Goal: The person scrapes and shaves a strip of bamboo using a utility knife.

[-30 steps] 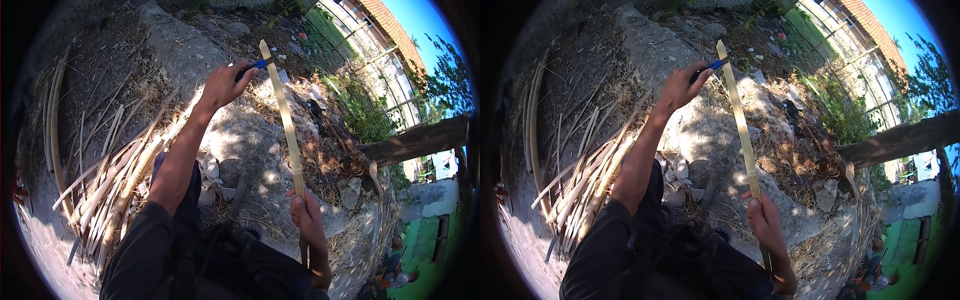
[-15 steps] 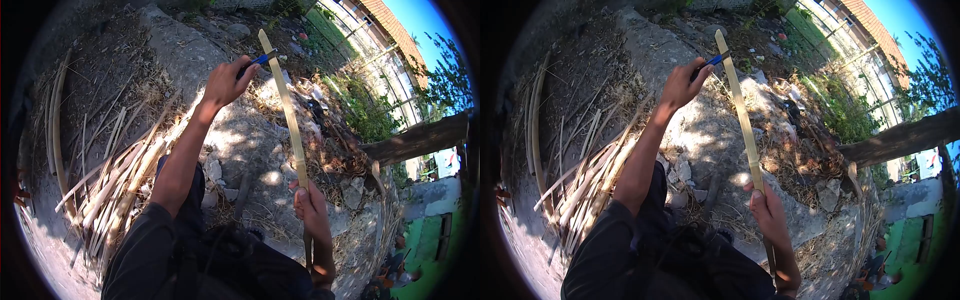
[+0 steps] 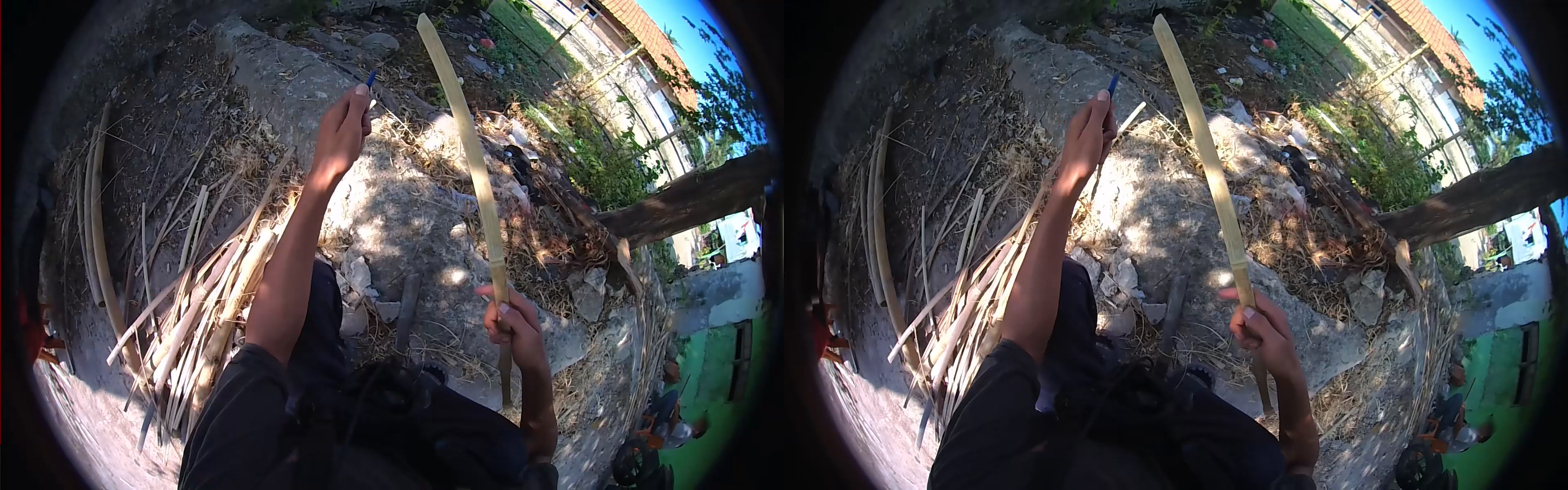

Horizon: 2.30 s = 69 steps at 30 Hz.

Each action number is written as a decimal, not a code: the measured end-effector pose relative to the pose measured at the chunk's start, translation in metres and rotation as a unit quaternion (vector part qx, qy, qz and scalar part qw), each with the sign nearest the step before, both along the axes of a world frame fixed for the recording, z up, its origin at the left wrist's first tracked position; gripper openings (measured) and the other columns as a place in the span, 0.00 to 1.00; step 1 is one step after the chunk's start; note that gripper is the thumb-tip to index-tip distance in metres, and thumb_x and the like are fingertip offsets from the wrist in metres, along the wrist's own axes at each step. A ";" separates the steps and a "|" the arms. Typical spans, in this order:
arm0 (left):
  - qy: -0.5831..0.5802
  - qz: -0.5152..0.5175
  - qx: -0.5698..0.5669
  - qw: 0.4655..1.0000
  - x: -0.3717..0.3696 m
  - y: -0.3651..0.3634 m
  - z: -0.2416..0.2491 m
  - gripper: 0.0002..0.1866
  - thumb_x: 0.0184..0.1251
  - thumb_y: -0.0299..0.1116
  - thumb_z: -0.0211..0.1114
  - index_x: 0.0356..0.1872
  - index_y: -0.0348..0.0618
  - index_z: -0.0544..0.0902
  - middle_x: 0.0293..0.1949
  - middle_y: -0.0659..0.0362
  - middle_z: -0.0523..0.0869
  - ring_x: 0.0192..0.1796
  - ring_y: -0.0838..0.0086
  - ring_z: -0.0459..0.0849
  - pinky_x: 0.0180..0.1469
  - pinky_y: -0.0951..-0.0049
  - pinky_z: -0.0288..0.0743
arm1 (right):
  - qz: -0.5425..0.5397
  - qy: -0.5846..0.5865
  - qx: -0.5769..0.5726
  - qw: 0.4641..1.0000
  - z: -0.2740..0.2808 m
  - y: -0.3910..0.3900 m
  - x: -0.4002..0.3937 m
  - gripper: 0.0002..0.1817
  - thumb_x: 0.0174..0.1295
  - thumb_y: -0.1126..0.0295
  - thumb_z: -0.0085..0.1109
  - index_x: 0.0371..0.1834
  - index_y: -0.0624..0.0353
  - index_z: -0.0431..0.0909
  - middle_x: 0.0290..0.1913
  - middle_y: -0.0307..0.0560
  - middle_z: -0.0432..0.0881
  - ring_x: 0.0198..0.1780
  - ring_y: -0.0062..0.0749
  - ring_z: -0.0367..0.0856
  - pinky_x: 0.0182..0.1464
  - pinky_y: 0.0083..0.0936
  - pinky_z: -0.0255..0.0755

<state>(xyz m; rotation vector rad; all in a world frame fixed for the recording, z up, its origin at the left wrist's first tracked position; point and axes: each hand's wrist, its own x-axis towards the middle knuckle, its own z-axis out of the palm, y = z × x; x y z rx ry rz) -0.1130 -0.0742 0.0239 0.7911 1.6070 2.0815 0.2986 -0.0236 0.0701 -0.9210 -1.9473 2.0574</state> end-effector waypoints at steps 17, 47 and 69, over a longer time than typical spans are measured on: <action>0.010 -0.158 0.043 0.986 0.096 -0.003 0.032 0.20 0.75 0.36 0.79 0.38 0.48 0.70 0.30 0.61 0.88 0.23 0.83 0.79 0.24 0.77 0.71 | 0.064 0.066 -0.070 0.993 0.023 0.009 -0.079 0.28 0.81 0.75 0.51 0.82 0.63 0.67 0.38 0.40 0.74 0.28 0.15 0.65 0.31 0.18 0.64; 0.402 -0.111 -0.136 0.899 0.079 0.008 0.010 0.22 0.88 0.54 0.59 0.44 0.44 0.79 0.20 0.48 0.79 0.25 0.48 0.81 0.33 0.49 0.70 | -0.024 -0.023 0.125 0.992 0.045 0.048 -0.120 0.17 0.91 0.62 0.41 0.66 0.59 0.78 0.30 0.27 0.64 0.24 0.09 0.55 0.25 0.17 0.51; 0.470 -0.023 -0.027 0.882 0.090 0.024 0.006 0.18 0.82 0.50 0.67 0.39 0.45 0.83 0.18 0.50 0.79 0.22 0.48 0.82 0.27 0.51 0.71 | -0.059 0.015 0.087 0.994 0.049 0.047 -0.111 0.14 0.91 0.64 0.43 0.62 0.57 0.79 0.30 0.26 0.62 0.25 0.09 0.54 0.25 0.16 0.51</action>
